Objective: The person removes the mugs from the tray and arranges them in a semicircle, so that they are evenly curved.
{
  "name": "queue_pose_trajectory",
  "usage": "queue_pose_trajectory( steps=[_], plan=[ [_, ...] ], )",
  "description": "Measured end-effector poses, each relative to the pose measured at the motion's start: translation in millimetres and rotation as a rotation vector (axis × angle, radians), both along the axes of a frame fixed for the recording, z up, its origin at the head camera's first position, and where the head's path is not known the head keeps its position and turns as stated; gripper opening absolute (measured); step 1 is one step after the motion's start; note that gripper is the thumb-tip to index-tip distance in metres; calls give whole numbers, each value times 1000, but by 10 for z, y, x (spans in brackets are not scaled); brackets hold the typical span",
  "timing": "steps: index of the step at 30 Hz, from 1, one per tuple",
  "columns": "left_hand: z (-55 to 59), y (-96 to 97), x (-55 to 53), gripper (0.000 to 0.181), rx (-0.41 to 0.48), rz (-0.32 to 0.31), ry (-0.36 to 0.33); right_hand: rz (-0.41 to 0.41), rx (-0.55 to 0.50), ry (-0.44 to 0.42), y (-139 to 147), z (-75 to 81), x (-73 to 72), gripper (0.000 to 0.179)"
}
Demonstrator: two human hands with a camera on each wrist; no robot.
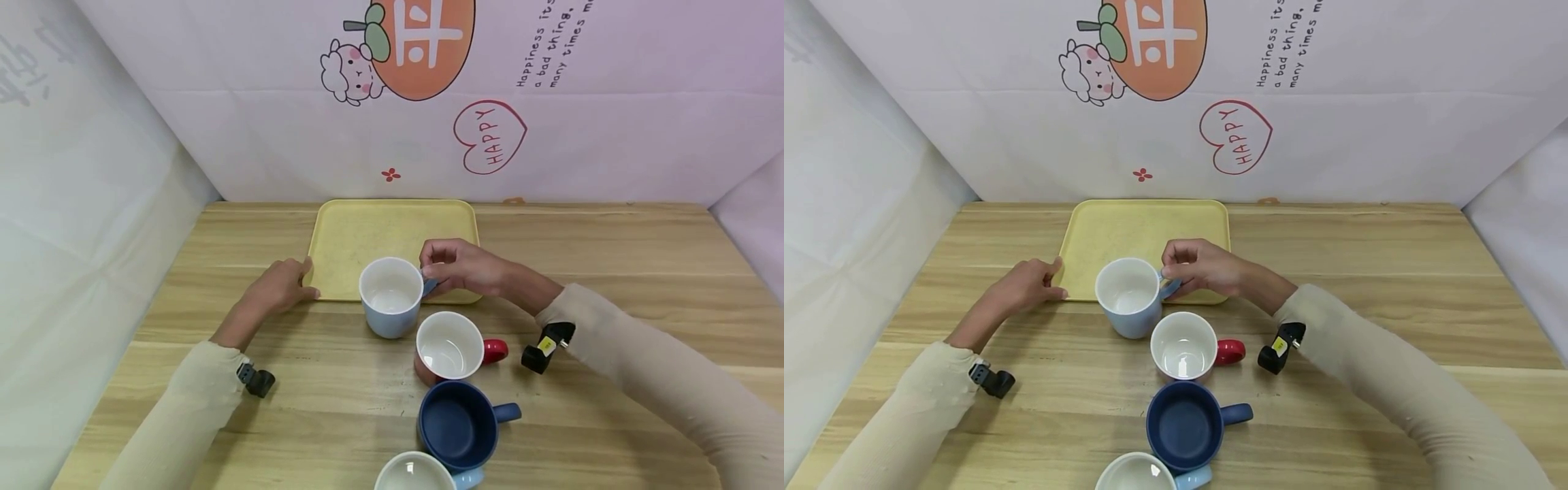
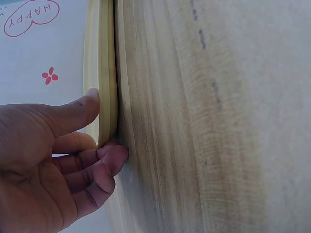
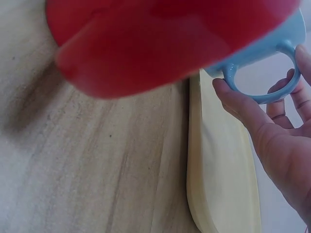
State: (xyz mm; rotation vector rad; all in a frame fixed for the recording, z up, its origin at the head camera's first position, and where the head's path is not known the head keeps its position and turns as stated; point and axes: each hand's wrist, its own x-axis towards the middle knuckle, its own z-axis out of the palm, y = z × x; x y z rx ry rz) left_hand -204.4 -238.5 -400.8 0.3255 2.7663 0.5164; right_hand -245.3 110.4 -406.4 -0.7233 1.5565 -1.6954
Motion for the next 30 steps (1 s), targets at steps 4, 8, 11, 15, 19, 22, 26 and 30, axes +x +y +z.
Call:
queue_pose_trajectory(
  steps=[4,8,11,15,19,22,26,30],
  plan=[
    [0,4,-1,71,-1,0,-2,18,8,-5,1,-1,19,9],
    [1,7,-2,71,-3,3,-6,34,20,-1,0,-31,36,9],
    [-4,6,-4,71,0,6,-7,35,34,0,-7,-50,54,10],
    [-8,5,-1,71,3,5,-4,32,52,-1,-10,-56,78,14],
    [1,9,-1,71,2,12,-10,25,69,-2,-10,-66,94,16],
    [10,13,-5,72,0,20,-17,16,80,-6,-11,-68,104,17],
    [11,23,-5,72,-10,24,-21,16,81,-1,-1,-69,113,16],
    [10,33,-4,72,-15,23,-20,23,76,13,24,-82,115,15]
  ],
)
